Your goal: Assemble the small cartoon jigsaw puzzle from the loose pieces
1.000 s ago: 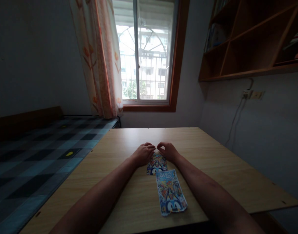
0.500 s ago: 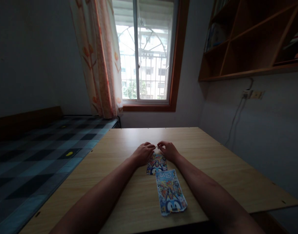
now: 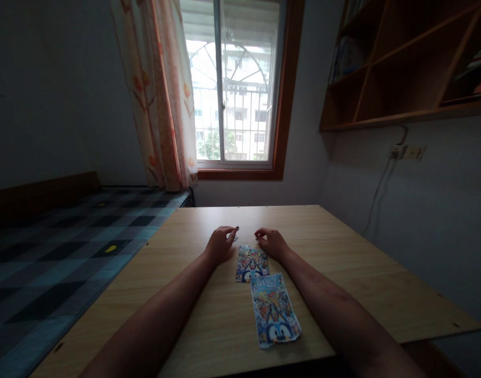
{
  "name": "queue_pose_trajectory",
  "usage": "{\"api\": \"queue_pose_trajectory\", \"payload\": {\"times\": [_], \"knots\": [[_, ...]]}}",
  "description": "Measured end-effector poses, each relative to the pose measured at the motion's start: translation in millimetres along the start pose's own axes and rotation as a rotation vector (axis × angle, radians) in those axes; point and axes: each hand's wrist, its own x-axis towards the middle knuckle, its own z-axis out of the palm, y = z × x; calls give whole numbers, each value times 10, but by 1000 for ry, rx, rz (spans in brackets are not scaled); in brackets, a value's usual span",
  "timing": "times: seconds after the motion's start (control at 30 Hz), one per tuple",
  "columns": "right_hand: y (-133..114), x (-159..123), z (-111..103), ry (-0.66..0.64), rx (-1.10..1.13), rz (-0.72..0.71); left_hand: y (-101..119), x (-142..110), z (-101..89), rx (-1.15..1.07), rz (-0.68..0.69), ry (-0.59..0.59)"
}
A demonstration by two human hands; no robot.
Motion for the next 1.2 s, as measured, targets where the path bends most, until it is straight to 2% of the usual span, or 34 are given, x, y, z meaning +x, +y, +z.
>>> {"api": "queue_pose_trajectory", "payload": {"times": [0.23,0.33,0.47,0.63,1.0,1.1,1.2], "knots": [[-28,-15,-14,9,3,16,-11,25,-37,-18,-269,-27],[-24,-14,-9,7,3,16,-38,29,-50,26,-306,2],[-14,-10,-6,0,6,17,-59,14,-34,151,-174,19],[-8,-1,2,3,-7,30,-59,-28,47,279,2,-71],[13,8,27,-2,0,28,-68,-36,95,345,87,-189],[10,6,23,-6,4,24,-45,-33,77,323,138,-185],[6,3,16,-3,9,16,-1,-23,52,315,199,-122]]}}
